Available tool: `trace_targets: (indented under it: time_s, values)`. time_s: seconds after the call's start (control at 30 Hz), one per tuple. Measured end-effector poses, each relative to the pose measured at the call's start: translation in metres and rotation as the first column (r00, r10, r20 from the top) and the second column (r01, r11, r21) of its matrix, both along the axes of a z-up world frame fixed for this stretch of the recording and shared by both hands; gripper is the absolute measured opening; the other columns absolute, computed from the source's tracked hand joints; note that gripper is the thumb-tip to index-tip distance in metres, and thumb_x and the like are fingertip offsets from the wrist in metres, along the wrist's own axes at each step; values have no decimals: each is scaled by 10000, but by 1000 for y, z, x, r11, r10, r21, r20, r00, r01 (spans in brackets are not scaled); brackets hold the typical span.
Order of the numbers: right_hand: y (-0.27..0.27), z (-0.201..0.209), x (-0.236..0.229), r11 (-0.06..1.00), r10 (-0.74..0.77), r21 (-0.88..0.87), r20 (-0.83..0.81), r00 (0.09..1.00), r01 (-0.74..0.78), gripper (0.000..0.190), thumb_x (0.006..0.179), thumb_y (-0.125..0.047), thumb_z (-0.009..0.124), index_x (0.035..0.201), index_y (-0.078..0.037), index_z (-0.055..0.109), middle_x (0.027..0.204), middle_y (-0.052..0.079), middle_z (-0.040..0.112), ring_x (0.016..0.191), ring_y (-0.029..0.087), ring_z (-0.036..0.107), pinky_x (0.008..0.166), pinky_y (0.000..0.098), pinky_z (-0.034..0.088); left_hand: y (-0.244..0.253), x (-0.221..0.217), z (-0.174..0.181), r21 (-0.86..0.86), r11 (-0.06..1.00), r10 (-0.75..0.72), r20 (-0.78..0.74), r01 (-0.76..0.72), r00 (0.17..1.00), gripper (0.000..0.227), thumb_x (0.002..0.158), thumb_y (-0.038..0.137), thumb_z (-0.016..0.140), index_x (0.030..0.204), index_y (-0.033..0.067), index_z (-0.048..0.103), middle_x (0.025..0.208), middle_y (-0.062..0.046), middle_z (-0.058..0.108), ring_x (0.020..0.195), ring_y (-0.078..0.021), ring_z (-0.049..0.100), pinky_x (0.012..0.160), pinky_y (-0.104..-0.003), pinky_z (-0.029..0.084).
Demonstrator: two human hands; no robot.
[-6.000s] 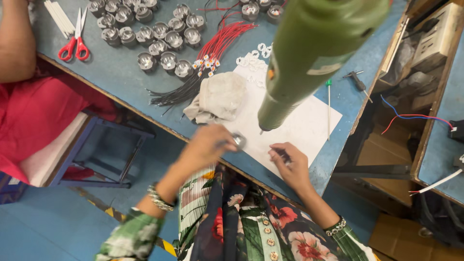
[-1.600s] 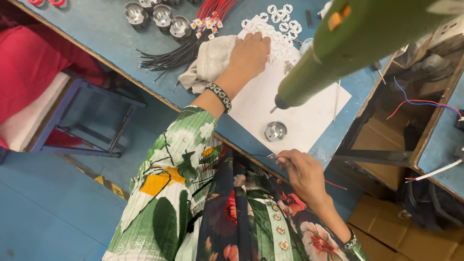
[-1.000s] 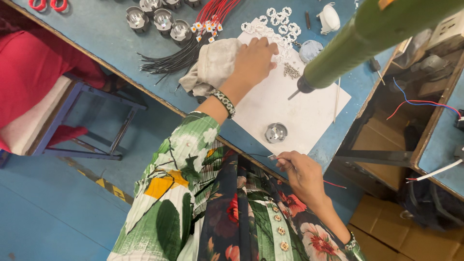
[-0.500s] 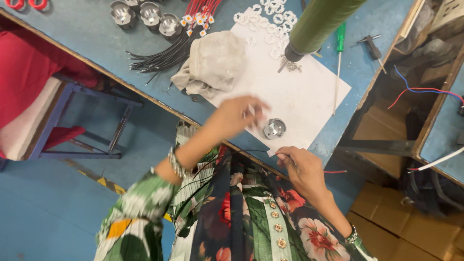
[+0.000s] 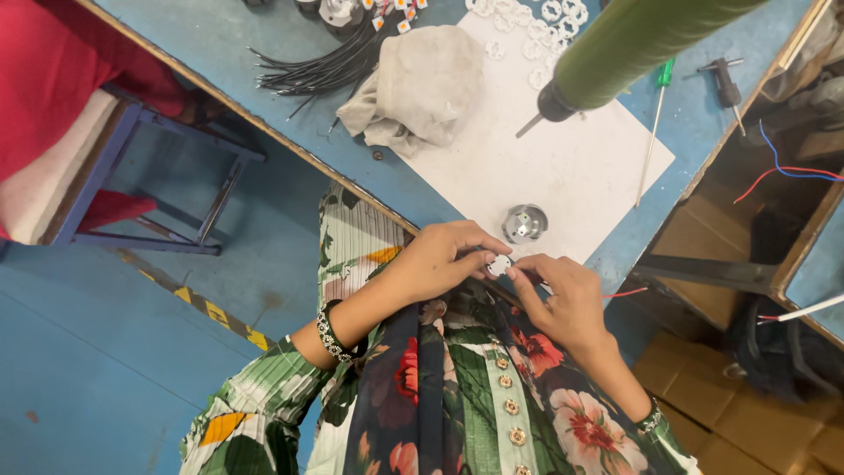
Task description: The person assembles small electronic light fixtures by inserting wires into metal housings and securing them with a hot glue gun. They handle multiple components including wires, metal casings, and plastic rings, working at a blue workbench in a workshop setting.
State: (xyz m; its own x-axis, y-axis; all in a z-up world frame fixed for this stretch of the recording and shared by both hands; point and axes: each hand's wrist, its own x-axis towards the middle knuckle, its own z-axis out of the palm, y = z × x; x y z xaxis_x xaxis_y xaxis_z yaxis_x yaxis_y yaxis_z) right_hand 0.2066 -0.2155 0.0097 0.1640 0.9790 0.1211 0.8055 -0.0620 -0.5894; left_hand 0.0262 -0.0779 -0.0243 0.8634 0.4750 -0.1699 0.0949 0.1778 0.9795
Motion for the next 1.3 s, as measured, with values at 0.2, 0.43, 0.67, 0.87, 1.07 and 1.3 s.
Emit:
trace_targets:
  time_s: [0.2, 0.43, 0.67, 0.87, 1.07, 1.3]
  values:
    - [-6, -1, 3, 999, -50, -5, -26, 998, 50, 117, 900, -181, 737, 937, -71, 723, 788, 95, 733, 660, 280, 677, 600, 392, 506, -7, 3, 12, 46, 999, 20, 39, -22, 999, 255, 956, 99, 681, 1197, 25, 723, 1041, -88, 694, 918, -125, 732, 790, -263, 568]
    - [-7, 2, 5, 998, -63, -23, -32, 997, 63, 126, 894, -180, 741, 945, -67, 716, 771, 104, 730, 670, 278, 692, 606, 385, 526, -13, 4, 16, 34, 997, 70, -7, -70, 998, 271, 932, 128, 706, 1189, 42, 721, 1038, -58, 689, 917, -112, 726, 788, -256, 568]
    - [-6, 0, -2, 991, -117, -84, -215, 970, 101, 132, 886, -125, 724, 975, -30, 706, 797, 100, 744, 715, 189, 737, 666, 316, 570, -18, 3, 18, 164, 981, 101, 4, -100, 995, 247, 924, 102, 698, 1161, 50, 745, 1022, -77, 696, 910, -133, 717, 814, -266, 567]
    - [-11, -10, -2, 961, -236, -249, -529, 815, 117, 150, 936, -100, 683, 1030, 15, 696, 809, 80, 751, 679, 116, 691, 630, 260, 552, -19, 3, 17, 225, 971, 92, -52, -78, 994, 238, 915, 137, 732, 1139, 64, 764, 993, -91, 683, 861, -141, 702, 777, -264, 554]
    - [-15, -23, 9, 939, -310, -343, -841, 442, 6, 179, 986, -103, 653, 1054, 61, 672, 826, 98, 720, 659, 130, 664, 610, 254, 538, -11, 5, -1, -184, 983, -10, 11, 12, 1000, 247, 939, 117, 713, 1158, 3, 706, 989, -77, 752, 881, -115, 724, 794, -249, 585]
    - [-13, -21, 7, 934, -319, -349, -729, 605, 73, 170, 949, -104, 712, 1046, 36, 705, 862, 66, 723, 718, 91, 663, 634, 233, 528, -2, 2, -11, -294, 952, -79, 21, 82, 997, 239, 943, 109, 709, 1141, -24, 728, 952, -92, 779, 862, -129, 753, 787, -267, 616]
